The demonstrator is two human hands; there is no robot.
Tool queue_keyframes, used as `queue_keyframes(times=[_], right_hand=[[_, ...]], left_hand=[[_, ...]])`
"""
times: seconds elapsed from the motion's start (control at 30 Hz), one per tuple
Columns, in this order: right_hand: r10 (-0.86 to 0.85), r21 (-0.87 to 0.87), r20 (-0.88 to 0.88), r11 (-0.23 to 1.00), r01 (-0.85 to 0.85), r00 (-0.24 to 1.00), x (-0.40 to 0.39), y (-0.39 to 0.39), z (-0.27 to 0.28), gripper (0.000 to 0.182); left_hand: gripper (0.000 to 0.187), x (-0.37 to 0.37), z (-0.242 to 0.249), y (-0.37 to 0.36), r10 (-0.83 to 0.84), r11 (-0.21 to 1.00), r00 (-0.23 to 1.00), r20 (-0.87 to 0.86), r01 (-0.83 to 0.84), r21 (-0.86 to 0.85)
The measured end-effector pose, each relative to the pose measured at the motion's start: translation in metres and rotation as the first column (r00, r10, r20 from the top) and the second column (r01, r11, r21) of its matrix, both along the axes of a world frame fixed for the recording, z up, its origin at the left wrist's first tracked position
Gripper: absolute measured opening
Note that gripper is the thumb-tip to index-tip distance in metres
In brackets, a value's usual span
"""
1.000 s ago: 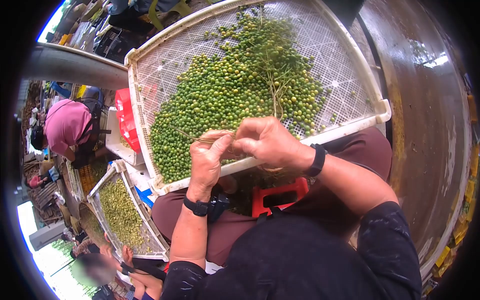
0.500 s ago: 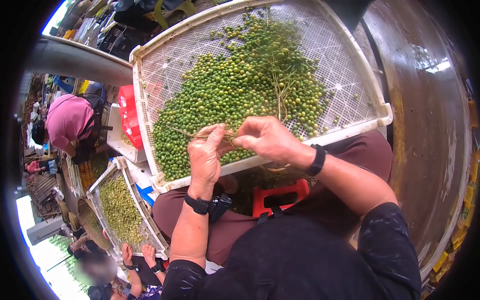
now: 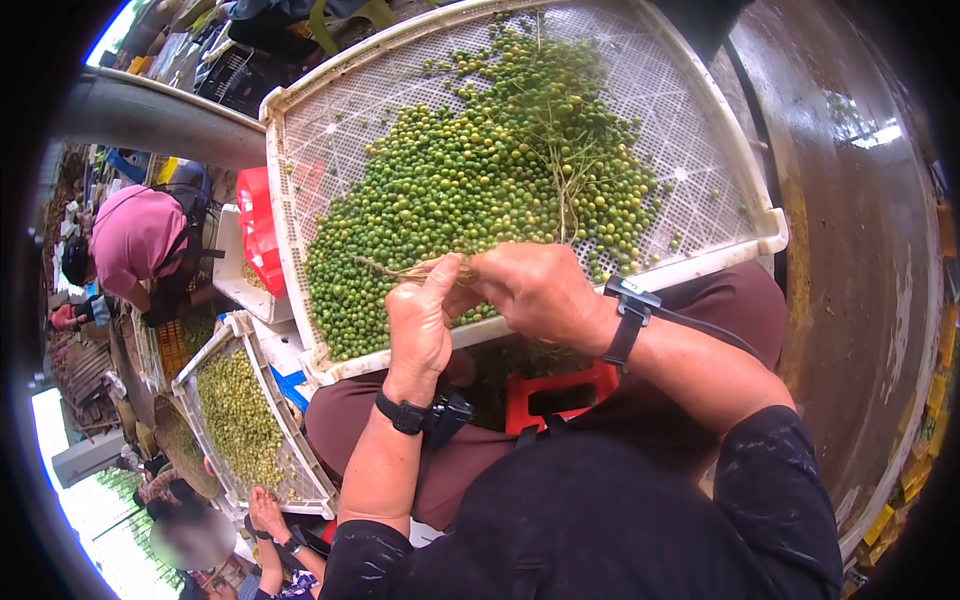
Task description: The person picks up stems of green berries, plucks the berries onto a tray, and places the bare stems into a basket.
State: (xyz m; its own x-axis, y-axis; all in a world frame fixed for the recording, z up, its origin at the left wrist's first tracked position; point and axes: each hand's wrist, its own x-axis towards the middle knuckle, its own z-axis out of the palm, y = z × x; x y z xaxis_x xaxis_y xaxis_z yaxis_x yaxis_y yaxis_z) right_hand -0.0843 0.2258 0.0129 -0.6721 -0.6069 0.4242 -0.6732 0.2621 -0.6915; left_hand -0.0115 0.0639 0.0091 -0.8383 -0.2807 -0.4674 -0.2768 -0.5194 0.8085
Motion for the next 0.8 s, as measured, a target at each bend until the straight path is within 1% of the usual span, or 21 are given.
queue_keyframes(times=[0.1,0.2,0.27,0.37,0.47,0.5,0.53,0.6,0.63,0.67,0.73,0.8], right_hand=[[0.077,0.134,-0.045,0.989,-0.07,0.996,-0.002,0.007,0.001,0.018],[0.077,0.095,-0.074,0.993,-0.07,0.994,-0.004,0.007,-0.002,0.016],[0.07,0.077,-0.07,0.995,-0.064,0.995,-0.005,0.009,-0.001,0.014],[0.044,0.051,-0.046,0.998,-0.042,0.998,-0.006,0.009,-0.004,0.012],[0.001,0.04,0.02,0.999,-0.002,1.0,-0.005,0.01,-0.003,0.01],[-0.004,0.028,0.052,1.0,0.003,0.999,-0.003,0.008,-0.002,0.009],[0.005,0.019,0.116,1.0,-0.007,0.993,-0.002,0.008,0.0,0.008],[0.016,-0.045,0.104,0.999,-0.012,0.994,-0.002,0.005,0.0,0.007],[0.02,-0.027,0.072,0.999,-0.019,0.997,-0.001,0.005,0.0,0.007],[0.034,-0.05,0.052,0.998,-0.031,0.998,-0.001,0.003,0.0,0.008],[0.057,-0.018,0.017,0.998,-0.057,0.998,-0.001,0.004,0.001,0.009],[0.078,0.035,-0.026,0.996,-0.078,0.997,-0.002,0.005,-0.003,0.011]], left_hand=[[0.023,0.0,0.002,0.0,-0.015,1.0,1.0,0.026,0.015,0.001],[0.024,0.0,0.005,0.002,-0.03,0.999,1.0,0.0,0.03,-0.012],[0.024,-0.001,0.005,0.003,-0.052,0.997,0.998,-0.025,0.051,-0.049],[0.024,0.0,0.004,0.003,-0.087,0.995,0.993,-0.083,0.083,-0.053],[0.021,-0.001,0.004,0.002,-0.089,0.996,0.993,-0.081,0.089,-0.004],[0.016,-0.001,0.001,0.001,-0.056,0.997,0.995,-0.086,0.06,0.047],[0.013,-0.001,-0.001,0.001,-0.044,0.997,0.996,-0.08,0.049,0.066],[0.012,-0.001,-0.002,-0.001,-0.027,0.996,0.995,-0.095,0.035,0.086],[0.012,-0.002,-0.002,0.0,-0.029,0.998,0.994,-0.107,0.034,0.05],[0.01,-0.002,0.0,0.001,-0.047,0.998,0.992,-0.116,0.042,-0.046],[0.007,-0.003,-0.001,0.004,-0.062,0.994,0.991,-0.12,0.051,-0.093],[0.005,-0.003,-0.006,0.007,-0.054,0.994,0.987,-0.151,0.038,-0.106]])
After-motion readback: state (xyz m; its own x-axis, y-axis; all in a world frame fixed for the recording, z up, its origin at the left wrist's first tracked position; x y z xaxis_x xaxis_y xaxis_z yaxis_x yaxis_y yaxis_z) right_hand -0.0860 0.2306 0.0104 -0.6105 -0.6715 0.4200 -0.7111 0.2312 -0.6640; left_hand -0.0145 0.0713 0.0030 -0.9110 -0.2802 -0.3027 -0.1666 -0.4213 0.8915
